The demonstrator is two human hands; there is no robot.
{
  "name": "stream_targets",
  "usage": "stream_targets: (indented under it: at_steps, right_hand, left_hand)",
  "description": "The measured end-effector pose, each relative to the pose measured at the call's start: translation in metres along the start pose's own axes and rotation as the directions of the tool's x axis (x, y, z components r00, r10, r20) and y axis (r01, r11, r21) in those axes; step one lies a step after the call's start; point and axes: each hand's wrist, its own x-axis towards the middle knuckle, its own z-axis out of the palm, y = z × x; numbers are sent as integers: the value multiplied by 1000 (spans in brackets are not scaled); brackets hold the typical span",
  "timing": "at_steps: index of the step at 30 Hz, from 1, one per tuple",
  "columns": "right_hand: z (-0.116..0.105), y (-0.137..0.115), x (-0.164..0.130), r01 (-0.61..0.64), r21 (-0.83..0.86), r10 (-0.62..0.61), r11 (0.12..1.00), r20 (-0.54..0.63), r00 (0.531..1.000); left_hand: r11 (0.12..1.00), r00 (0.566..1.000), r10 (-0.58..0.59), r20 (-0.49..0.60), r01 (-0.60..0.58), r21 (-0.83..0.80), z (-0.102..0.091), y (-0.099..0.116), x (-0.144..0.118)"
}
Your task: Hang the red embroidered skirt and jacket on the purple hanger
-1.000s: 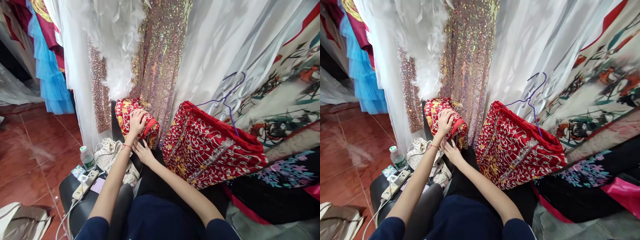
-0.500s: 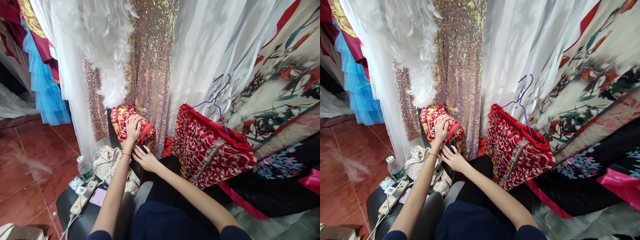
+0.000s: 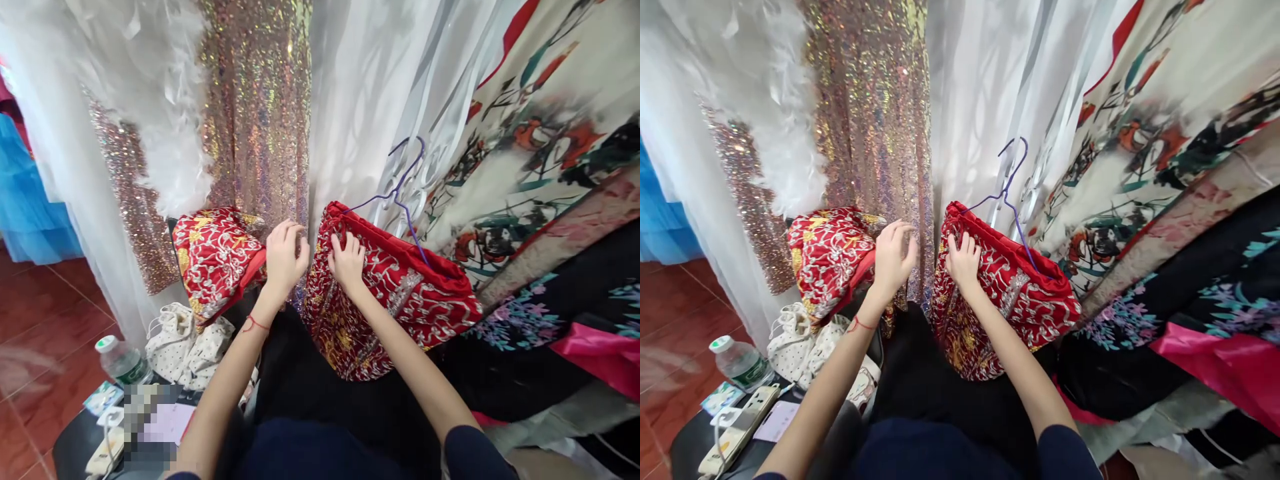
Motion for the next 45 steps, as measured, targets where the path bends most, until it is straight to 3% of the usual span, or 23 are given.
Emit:
stream_targets:
  at_steps: [3,6,8,11,13,15,18,20,22,25,29,33,38,41,43,45]
  right_hand:
    - [5,23,19,-63,-8,63,998,-17,998]
    - [8,34,24,-43,-24,42,999,-24,999]
    - [8,36,24,-60,-49,59,997,-27,998]
    - [4,33,23,-103,-71,101,992,-27,995]
    - [1,29,22,-115,-70,114,991,-17,993]
    - [-2,25,20,-119,-63,119,991,-8,993]
    - [-5,18,16,-120,-60,119,991,-6,993]
    - [-7,15,14,-110,-66,109,992,-14,994]
    - [-10,15,11,-87,-53,85,995,-38,996]
    - [-20,20,2,-16,33,19,999,-94,995]
    - [-39,30,-20,64,214,-30,975,-157,987]
    - [-62,36,-41,-3,410,84,912,-180,980]
    - [-88,36,-57,-114,679,264,725,-121,957]
    - [-96,29,-66,-190,794,356,577,-36,934]
    - [-102,26,-73,-253,890,429,379,74,900]
    - [-112,28,-83,-278,961,489,4,241,839]
  left_hand:
    - [998,996,8,86,-2,-69,50,8,40]
    - [993,987,-42,157,58,-98,96,-5,80]
    - [989,962,-55,269,90,-118,116,-18,96]
    - [985,915,53,399,18,-172,130,-31,97]
    - [980,897,125,423,-45,-195,131,-33,88]
    - [986,915,113,387,-55,-158,129,-30,80]
    - [998,976,35,216,-22,-60,124,-25,82]
    - [997,987,60,149,-51,-63,120,-23,91]
    - [987,967,119,225,-91,-133,115,-22,98]
    - [982,934,104,342,-43,-182,104,-18,92]
    - [980,952,136,274,-89,-176,85,-6,65]
    - [967,930,204,304,-144,-210,60,4,47]
    - [951,867,291,405,-213,-226,35,9,39]
    - [948,862,306,403,-237,-214,32,10,33]
    - [957,881,281,381,-226,-182,35,11,29]
    - [971,906,236,352,-202,-131,41,12,27]
